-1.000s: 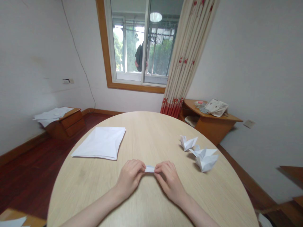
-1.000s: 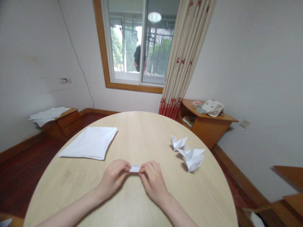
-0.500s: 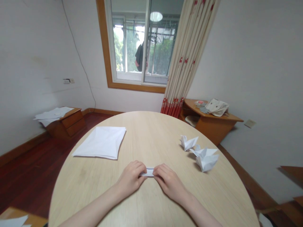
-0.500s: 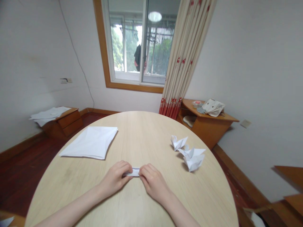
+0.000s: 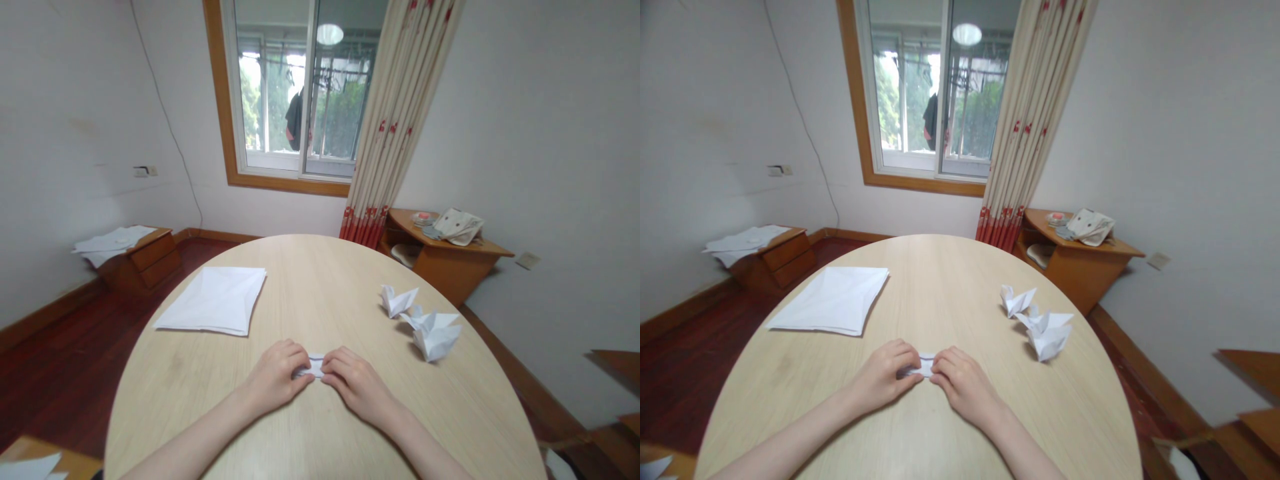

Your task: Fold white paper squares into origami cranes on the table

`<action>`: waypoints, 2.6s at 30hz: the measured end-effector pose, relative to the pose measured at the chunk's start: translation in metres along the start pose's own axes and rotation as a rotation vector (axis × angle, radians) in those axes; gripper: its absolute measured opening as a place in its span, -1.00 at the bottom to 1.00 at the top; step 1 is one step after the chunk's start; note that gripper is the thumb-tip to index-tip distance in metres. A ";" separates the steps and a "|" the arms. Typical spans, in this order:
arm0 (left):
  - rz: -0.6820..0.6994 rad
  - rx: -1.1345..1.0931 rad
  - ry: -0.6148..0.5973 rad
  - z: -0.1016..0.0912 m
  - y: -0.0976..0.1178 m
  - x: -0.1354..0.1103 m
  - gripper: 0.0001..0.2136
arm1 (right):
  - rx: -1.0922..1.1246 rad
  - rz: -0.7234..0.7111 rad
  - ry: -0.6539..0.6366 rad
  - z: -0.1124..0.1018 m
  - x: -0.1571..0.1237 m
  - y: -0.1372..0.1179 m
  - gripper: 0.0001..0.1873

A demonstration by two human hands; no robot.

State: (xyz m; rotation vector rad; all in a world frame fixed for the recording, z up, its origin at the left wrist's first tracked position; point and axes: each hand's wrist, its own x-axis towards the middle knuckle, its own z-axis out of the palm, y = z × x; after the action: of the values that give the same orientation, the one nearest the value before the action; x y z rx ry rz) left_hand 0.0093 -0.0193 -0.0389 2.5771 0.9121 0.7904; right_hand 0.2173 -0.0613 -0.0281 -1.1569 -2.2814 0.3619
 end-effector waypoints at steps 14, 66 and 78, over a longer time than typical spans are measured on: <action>-0.065 -0.073 0.053 -0.002 0.008 0.002 -0.80 | -0.005 0.027 -0.006 0.001 0.001 0.000 -0.81; -0.325 -0.027 -0.076 -0.008 0.014 0.006 -0.73 | -0.096 0.047 0.092 0.019 0.005 0.008 -0.72; -0.212 0.047 0.007 0.003 0.010 0.000 -0.76 | -0.159 0.063 0.044 0.018 0.000 0.010 -0.67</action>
State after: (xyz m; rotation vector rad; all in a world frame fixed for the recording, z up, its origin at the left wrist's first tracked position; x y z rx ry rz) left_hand 0.0158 -0.0276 -0.0371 2.4637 1.1951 0.7262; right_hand 0.2129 -0.0550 -0.0475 -1.3047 -2.2722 0.1791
